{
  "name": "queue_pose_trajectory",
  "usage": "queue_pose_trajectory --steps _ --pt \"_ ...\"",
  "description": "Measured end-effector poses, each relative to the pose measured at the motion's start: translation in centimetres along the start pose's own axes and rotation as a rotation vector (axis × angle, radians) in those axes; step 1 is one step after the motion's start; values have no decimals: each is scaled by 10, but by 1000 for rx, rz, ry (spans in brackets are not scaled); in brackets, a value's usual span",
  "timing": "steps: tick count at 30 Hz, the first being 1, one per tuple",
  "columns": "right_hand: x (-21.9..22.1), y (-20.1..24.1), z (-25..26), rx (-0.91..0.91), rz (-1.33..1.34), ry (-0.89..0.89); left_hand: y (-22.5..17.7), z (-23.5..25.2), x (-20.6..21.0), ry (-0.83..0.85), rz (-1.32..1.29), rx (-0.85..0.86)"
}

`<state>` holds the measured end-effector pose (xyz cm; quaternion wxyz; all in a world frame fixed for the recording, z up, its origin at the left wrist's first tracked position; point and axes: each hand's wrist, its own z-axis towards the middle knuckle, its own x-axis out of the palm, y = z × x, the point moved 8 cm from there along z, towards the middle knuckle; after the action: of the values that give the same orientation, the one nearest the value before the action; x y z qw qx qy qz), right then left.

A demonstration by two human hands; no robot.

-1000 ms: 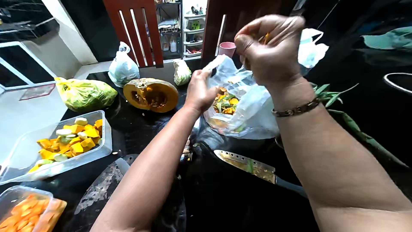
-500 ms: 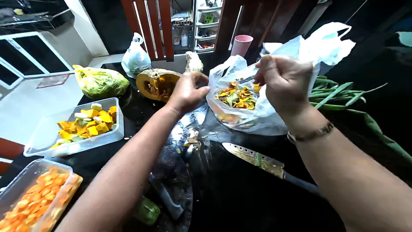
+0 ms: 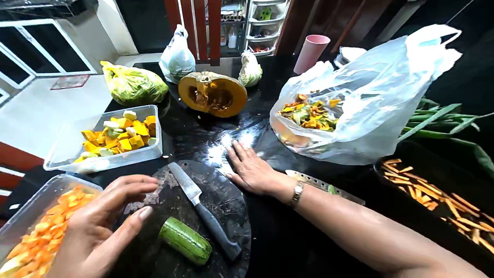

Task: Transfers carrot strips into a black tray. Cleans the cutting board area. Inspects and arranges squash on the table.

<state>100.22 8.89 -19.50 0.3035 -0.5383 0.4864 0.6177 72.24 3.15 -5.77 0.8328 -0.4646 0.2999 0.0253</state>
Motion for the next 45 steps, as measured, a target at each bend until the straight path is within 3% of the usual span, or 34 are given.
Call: queue_pose_trajectory --steps 4,8,14,18,26,29,34,35,38,40,42,45 --pt "-2 30 43 -342 119 -87 9 -16 -8 -45 -37 -18" --pt "-10 37 25 -618 248 -152 14 -17 -3 -79 -58 -25" --pt "-29 -9 -34 -453 -2 -404 26 -29 1 -79 -75 -29" --pt "-39 -29 -53 -296 52 -554 21 -27 14 -61 -118 -24" --pt "-45 -32 -45 -40 141 -605 9 -30 25 -20 -118 -13" --pt "-95 -34 -55 -68 179 -749 10 -32 21 -36 -132 -33" --pt "-208 -45 -93 -130 -39 -1117 12 -32 19 -38 -132 -30" --pt "-216 -56 -90 -114 -92 -1073 11 -32 20 -42 -134 -25" --pt "-204 -81 -76 49 -119 -679 9 -30 22 -44 -118 -8" --pt "-191 -55 -86 8 -110 -697 10 -29 23 -51 -109 0" --pt "-156 -26 -90 -123 -3 -682 11 -30 25 -55 -98 -4" --pt "-73 -22 -72 -217 130 -336 9 -28 27 -49 -53 4"
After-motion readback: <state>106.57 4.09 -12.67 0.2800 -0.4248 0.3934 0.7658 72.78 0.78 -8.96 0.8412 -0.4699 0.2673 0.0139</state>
